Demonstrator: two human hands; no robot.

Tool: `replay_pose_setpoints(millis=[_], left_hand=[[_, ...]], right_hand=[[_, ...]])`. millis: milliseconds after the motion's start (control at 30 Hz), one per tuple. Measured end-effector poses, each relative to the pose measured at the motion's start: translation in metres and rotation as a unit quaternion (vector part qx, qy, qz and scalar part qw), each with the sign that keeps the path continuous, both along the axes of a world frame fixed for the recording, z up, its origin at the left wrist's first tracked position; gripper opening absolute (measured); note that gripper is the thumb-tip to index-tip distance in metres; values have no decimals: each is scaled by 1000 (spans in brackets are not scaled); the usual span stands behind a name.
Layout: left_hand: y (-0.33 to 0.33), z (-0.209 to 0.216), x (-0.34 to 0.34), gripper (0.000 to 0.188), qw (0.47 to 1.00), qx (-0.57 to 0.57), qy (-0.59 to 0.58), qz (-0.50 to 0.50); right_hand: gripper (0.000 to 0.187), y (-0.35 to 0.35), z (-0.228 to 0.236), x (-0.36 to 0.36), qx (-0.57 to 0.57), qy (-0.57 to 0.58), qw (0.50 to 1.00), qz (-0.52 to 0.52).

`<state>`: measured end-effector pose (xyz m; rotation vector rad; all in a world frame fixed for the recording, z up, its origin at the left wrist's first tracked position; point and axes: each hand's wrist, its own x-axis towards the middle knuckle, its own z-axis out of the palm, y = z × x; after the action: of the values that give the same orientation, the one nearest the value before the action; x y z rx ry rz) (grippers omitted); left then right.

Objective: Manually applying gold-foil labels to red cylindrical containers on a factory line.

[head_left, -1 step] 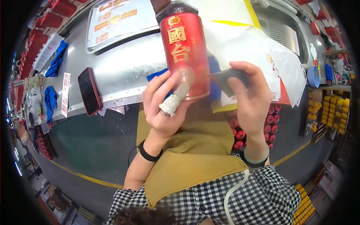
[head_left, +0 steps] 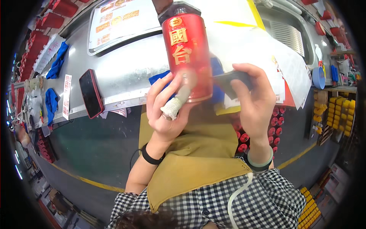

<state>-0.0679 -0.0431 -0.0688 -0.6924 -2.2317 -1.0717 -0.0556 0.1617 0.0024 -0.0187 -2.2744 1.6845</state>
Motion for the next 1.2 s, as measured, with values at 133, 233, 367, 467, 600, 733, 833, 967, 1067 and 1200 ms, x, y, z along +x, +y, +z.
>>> replay_pose_setpoints(millis=[133,233,367,467,600,733,833,967,1067,1200], left_hand=[[3,-5,1,47,998,65,-26,0],[2,-9,4,46,996,74,-39,-2],[-3,-11,-1,46,999,36,-10,-12],[-5,-2,2,51,1000,-27,5,14],[-5,9,-6,58,997,-69,-13,27],[-7,7,-19,51,987,-149,61,-2],[-7,9,-22,44,982,-168,82,-3],[-9,6,-21,46,982,-149,113,-1],[-5,11,-15,60,996,-79,27,11],[5,7,-17,82,989,64,-133,-5]], right_hand=[[22,0,-3,0,-23,-5,1000,1],[21,0,-2,1,-30,8,1000,2],[20,2,-4,1,-43,-12,999,-1],[20,3,-5,1,-54,-12,998,-5],[20,2,-4,1,-55,-13,998,-6],[19,3,-3,0,-70,-23,997,3],[21,4,-2,-2,-23,-12,1000,3],[25,3,1,-10,26,5,1000,6],[27,4,3,-17,118,71,990,27],[23,4,-2,-14,251,157,952,77]])
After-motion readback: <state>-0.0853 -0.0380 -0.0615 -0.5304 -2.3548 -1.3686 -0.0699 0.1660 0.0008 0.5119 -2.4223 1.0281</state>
